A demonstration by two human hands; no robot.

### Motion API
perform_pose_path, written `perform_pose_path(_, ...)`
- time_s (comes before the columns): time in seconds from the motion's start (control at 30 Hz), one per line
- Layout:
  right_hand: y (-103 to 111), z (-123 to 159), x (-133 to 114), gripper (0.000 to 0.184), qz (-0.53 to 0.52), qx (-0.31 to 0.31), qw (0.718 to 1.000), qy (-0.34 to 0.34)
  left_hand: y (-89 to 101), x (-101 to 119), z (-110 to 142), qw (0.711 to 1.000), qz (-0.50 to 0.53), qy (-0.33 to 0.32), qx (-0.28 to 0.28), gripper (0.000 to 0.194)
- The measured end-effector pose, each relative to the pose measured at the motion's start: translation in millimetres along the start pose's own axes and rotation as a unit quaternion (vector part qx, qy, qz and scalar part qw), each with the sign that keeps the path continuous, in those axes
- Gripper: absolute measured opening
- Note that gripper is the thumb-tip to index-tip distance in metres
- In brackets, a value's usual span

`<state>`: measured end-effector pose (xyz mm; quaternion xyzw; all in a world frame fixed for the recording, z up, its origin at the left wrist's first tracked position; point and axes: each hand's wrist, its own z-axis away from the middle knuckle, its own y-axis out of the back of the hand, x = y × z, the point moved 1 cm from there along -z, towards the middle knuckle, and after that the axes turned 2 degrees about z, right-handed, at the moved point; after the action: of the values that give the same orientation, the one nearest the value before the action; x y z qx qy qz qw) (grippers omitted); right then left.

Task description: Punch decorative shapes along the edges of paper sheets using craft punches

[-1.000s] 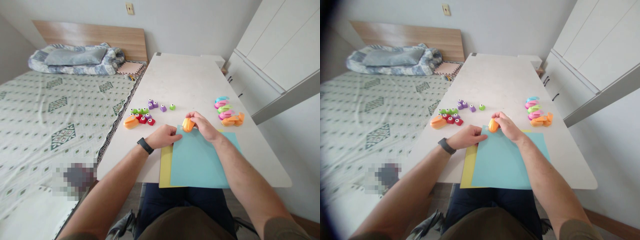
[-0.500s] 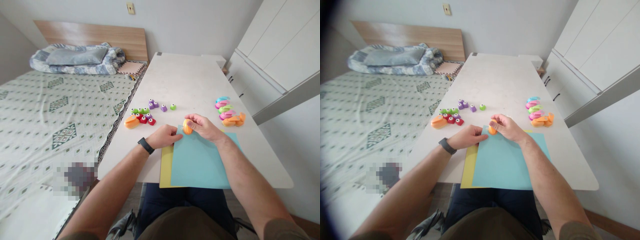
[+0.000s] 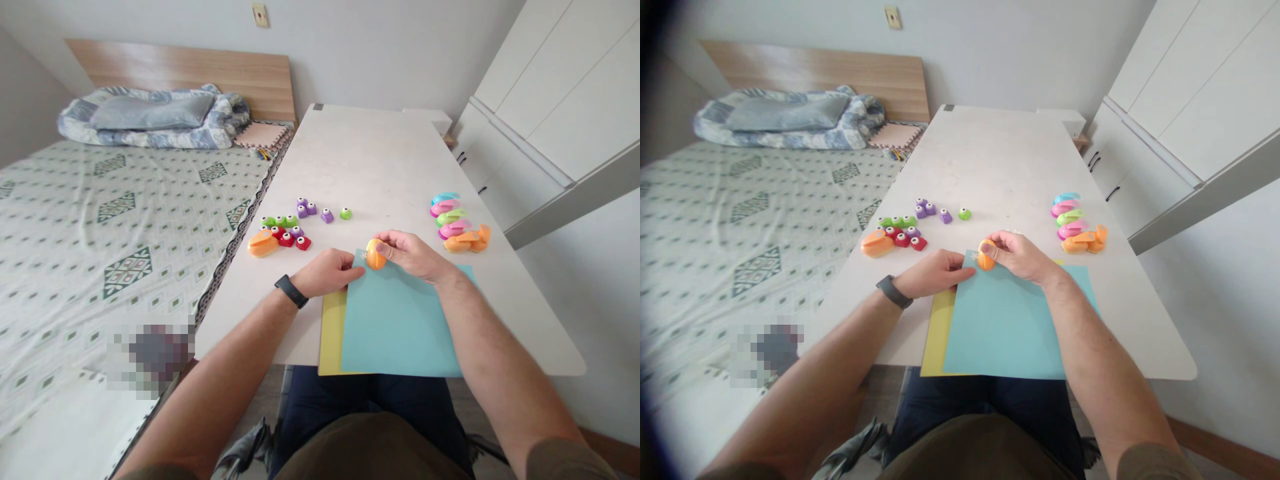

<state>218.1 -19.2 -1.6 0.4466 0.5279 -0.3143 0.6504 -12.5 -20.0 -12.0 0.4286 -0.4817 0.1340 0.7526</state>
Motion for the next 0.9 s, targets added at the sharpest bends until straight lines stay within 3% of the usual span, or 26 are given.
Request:
perform_pose_path(0.37, -1.4, 1.3, -3.9, 0.052, 0.004, 0.013, 1.000, -0.012, 0.8, 4.7, -0.2, 1.000, -0.009, -0.001, 0.002, 0.037)
perform_pose_path(0.67, -0.4, 1.5, 0.5, 0.053, -0.013, -0.015, 1.000, -0.022, 1.1, 4.8, 0.0, 1.000, -0.011, -0.003, 0.012, 0.039)
perform_pose_path(0.9, -2.8, 0.5, -0.3, 0.044, -0.015, -0.011, 1.000, -0.011, 1.0, 4.4, -0.6, 1.000, -0.007, -0.002, 0.005, 0.038)
